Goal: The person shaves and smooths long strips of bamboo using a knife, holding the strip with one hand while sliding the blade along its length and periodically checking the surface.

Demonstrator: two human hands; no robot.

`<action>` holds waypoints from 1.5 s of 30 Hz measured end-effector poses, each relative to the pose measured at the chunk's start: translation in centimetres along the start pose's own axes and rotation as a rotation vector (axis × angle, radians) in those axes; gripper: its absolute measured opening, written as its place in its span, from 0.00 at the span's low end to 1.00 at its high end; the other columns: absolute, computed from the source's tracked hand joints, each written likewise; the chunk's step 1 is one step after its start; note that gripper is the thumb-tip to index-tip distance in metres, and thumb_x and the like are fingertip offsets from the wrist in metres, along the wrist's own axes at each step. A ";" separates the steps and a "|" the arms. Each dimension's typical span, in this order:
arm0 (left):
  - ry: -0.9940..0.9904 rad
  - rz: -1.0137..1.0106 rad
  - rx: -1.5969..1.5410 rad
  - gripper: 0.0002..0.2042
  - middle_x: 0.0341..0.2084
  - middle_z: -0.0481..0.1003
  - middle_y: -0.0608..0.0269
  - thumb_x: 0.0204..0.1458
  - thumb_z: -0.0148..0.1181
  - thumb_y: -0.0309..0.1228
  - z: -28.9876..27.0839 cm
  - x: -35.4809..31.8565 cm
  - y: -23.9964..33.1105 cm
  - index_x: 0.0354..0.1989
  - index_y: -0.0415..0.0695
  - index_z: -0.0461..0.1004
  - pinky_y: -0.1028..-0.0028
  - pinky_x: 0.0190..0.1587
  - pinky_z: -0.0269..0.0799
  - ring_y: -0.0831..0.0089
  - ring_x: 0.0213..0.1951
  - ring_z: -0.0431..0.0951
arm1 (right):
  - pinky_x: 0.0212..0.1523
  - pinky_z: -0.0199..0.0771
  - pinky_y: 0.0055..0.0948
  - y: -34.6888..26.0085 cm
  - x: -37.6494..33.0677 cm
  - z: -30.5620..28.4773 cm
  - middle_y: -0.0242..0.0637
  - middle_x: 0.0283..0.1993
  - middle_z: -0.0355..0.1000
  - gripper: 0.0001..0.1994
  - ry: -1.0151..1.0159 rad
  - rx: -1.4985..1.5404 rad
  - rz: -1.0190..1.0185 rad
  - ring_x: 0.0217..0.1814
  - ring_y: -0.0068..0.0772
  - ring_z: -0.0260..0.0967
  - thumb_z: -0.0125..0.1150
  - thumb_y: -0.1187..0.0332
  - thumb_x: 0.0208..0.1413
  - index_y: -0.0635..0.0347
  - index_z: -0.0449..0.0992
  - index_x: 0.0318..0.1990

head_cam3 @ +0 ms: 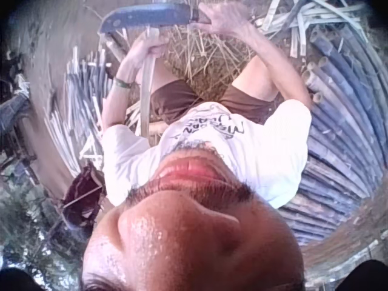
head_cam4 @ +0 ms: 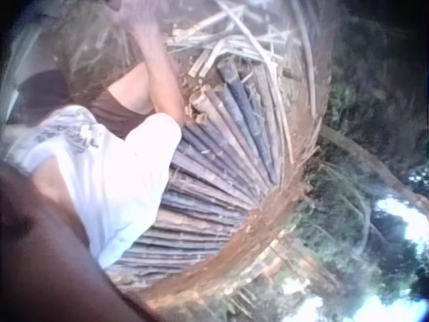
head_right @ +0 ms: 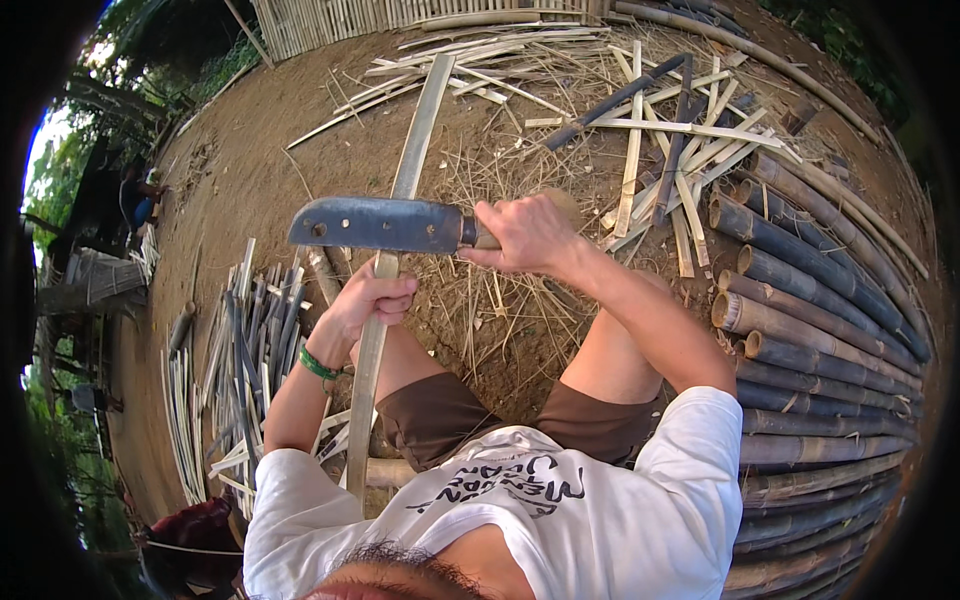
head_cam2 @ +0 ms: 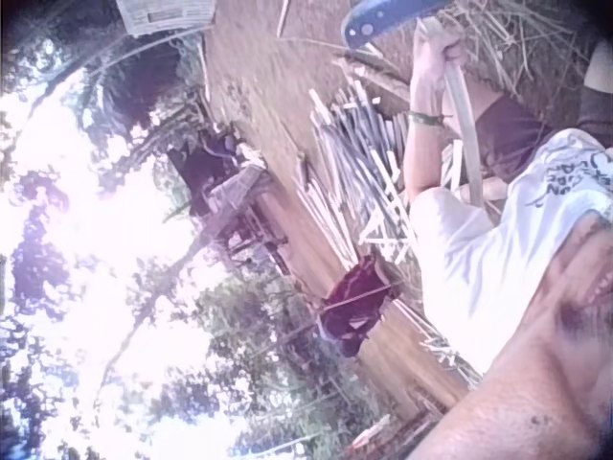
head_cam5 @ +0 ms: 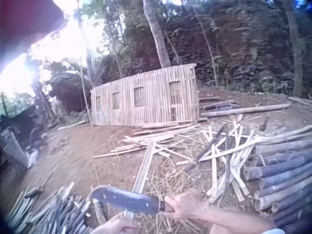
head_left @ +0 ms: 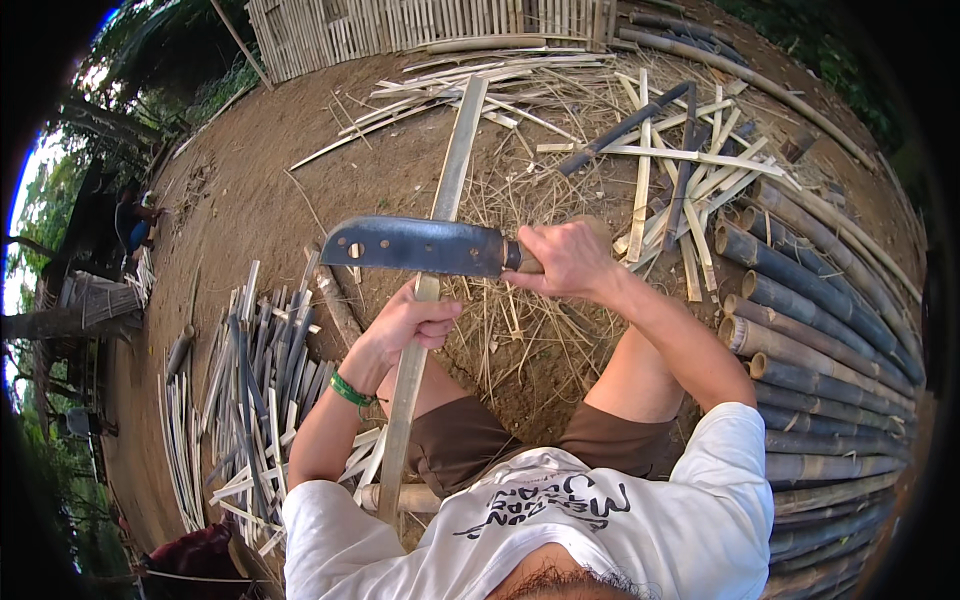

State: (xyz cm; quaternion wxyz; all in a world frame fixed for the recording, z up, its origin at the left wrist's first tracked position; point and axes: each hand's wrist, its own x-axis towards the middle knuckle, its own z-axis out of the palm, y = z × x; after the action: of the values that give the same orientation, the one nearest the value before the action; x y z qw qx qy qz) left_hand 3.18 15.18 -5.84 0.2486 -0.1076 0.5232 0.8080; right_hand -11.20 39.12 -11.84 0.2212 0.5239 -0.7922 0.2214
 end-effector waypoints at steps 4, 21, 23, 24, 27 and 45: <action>0.016 -0.090 0.103 0.27 0.16 0.57 0.78 0.57 0.55 0.18 0.4 -3.1 -1.9 0.66 0.45 0.59 0.82 0.17 0.43 0.88 0.14 0.51 | 0.12 0.65 0.28 9.9 0.1 -2.7 0.27 0.13 0.64 0.29 -0.117 0.011 0.567 0.11 0.23 0.61 0.46 0.36 0.62 0.57 0.71 0.32; -0.107 0.086 -0.107 0.28 0.18 0.60 0.79 0.51 0.62 0.17 0.2 -1.3 -0.2 0.60 0.43 0.61 0.83 0.17 0.46 0.89 0.16 0.55 | 0.19 0.67 0.36 0.6 -2.0 -3.7 0.34 0.13 0.65 0.27 0.135 0.249 0.457 0.16 0.37 0.70 0.57 0.38 0.57 0.57 0.70 0.29; -0.098 0.077 -0.174 0.31 0.20 0.61 0.79 0.50 0.58 0.14 0.5 -0.6 -0.3 0.65 0.44 0.59 0.83 0.17 0.47 0.90 0.18 0.56 | 0.18 0.69 0.37 -1.1 -1.4 -2.7 0.35 0.15 0.66 0.27 0.183 0.173 0.258 0.16 0.38 0.71 0.58 0.37 0.56 0.56 0.69 0.28; -0.063 0.055 -0.163 0.34 0.19 0.60 0.79 0.49 0.58 0.13 0.0 -0.2 -0.6 0.67 0.44 0.56 0.83 0.17 0.47 0.89 0.17 0.55 | 0.18 0.70 0.37 -1.8 -1.2 -2.4 0.36 0.16 0.67 0.28 0.171 0.155 0.202 0.16 0.39 0.71 0.58 0.37 0.56 0.56 0.69 0.28; 0.007 0.014 -0.119 0.41 0.19 0.58 0.79 0.48 0.56 0.12 -0.5 0.2 -1.0 0.73 0.45 0.49 0.83 0.17 0.46 0.88 0.16 0.53 | 0.16 0.69 0.38 -2.3 -1.1 -1.4 0.39 0.19 0.70 0.29 0.115 0.103 0.043 0.15 0.38 0.70 0.58 0.36 0.56 0.57 0.67 0.27; -0.086 -0.031 -0.206 0.45 0.22 0.62 0.77 0.46 0.52 0.10 -0.8 -2.0 -3.0 0.75 0.54 0.45 0.83 0.18 0.47 0.86 0.18 0.56 | 0.16 0.68 0.34 -0.7 -0.2 -1.2 0.33 0.15 0.67 0.27 -0.150 0.048 0.082 0.14 0.33 0.69 0.58 0.38 0.56 0.53 0.65 0.24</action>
State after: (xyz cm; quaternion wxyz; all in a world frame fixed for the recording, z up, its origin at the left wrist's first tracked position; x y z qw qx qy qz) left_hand 6.35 14.86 -7.74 0.2711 -0.1060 0.4245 0.8574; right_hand -10.33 39.72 -10.92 0.1397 0.5114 -0.8217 0.2092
